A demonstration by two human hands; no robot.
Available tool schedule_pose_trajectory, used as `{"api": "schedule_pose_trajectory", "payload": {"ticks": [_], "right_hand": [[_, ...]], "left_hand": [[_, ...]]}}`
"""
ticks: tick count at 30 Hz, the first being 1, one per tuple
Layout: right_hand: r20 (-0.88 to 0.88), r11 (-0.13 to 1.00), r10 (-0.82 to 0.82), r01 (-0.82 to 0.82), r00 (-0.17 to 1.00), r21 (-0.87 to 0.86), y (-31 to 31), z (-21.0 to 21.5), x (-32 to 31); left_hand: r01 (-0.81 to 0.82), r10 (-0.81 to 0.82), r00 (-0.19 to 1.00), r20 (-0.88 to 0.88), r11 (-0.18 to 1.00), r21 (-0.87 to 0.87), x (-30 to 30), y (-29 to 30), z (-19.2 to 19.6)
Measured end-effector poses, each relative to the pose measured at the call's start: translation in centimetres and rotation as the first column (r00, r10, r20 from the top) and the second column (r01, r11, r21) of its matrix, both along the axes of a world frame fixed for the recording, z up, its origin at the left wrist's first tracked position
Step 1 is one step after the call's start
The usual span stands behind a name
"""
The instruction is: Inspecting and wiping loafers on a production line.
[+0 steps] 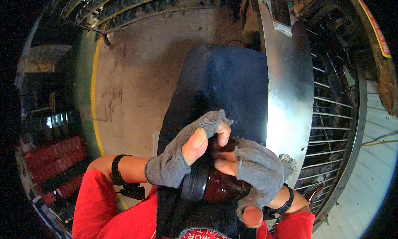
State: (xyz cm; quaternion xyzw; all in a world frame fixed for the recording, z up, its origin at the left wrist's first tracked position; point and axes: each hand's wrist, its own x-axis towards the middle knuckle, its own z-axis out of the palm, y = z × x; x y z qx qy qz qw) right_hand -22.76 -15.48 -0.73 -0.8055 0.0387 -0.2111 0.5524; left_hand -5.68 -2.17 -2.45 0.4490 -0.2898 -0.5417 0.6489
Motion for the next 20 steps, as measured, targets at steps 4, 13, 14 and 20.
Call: {"api": "schedule_pose_trajectory", "payload": {"ticks": [4, 13, 14, 20], "right_hand": [[-0.097, 0.961, -0.123, 0.143, 0.988, 0.237, -0.3, -1.5, 0.2], [-0.414, 0.179, -0.554, 0.589, 0.722, 0.788, 2.8, -2.9, 5.2], [-0.333, 0.259, -0.561, 0.543, 0.758, 0.799, 1.5, -1.9, 5.1], [0.096, 0.995, 0.032, -0.041, 0.995, 0.092, -3.1, 5.0, 5.7]], "left_hand": [[0.034, -0.032, 0.996, -0.087, 0.999, 0.018, 1.3, -1.9, -0.5], [-0.142, 0.158, 0.972, -0.173, 0.985, 0.102, 2.9, -5.5, -1.6], [-0.187, 0.194, 0.968, -0.16, 0.981, 0.059, 2.0, -5.2, -0.8], [-0.254, 0.247, 0.87, 0.426, 0.966, -0.043, 3.9, -4.4, 2.4]]}}
